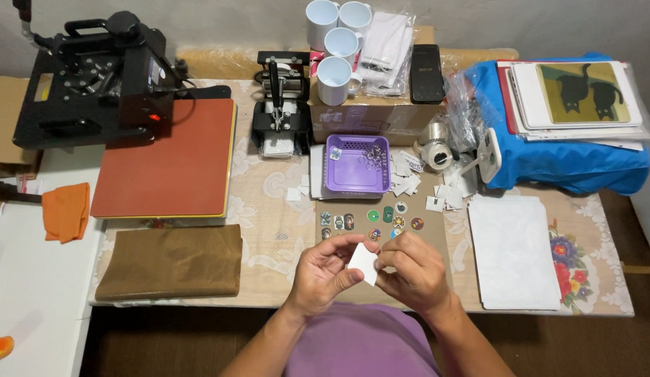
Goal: The person peels backing from small white square transfer sheets and places them onto a red heat press platen. They then cover the items with a brown protective sheet and lower the heat press handle to begin the pressing process.
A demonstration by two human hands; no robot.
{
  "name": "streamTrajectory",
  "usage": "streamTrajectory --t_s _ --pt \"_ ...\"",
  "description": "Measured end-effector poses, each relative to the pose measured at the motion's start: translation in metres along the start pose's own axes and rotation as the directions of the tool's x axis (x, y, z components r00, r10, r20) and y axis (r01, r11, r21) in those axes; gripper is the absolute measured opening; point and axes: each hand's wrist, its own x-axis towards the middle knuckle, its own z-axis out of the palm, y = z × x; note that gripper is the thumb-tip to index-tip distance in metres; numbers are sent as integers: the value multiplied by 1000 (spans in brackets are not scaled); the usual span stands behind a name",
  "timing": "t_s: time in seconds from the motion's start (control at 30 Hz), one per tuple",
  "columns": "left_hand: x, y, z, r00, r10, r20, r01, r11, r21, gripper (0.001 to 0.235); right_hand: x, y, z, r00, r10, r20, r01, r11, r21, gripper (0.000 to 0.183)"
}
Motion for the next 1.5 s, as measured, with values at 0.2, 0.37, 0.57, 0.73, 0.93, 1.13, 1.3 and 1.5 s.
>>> streamTrajectory --t_s 0.2,0.37,0.57,0.73,0.93,1.13,1.3,1.5 --pt "0 -3 3 1000 -22 8 22 1000 3 54 -2 0 -2 999 34 42 -34 999 -1 25" --pt "2 -8 3 1000 -15 -14 16 1000 20 54 -5 3 -3 996 48 72 -49 999 14 33" --pt "7 -8 -1 1000 8 -16 -8 999 41 53 -5 6 -10 993 94 69 -97 994 50 31" --pt "7 -3 -10 1000 -9 -19 10 999 45 54 1 5 -34 972 146 185 -165 982 94 22" --pt "14 7 -8 997 -59 58 54 995 85 54 23 -1 -49 929 117 351 -153 985 77 12" --pt "18 10 -9 994 -70 89 54 984 171 57 27 2 -45 900 73 429 -134 984 115 13" --pt "19 8 -11 994 -62 84 37 963 269 59 22 2 -34 911 58 408 -31 997 -73 16" --pt "17 2 -16 991 -127 43 114 967 229 58 -7 14 -16 933 88 348 -19 980 -196 20"
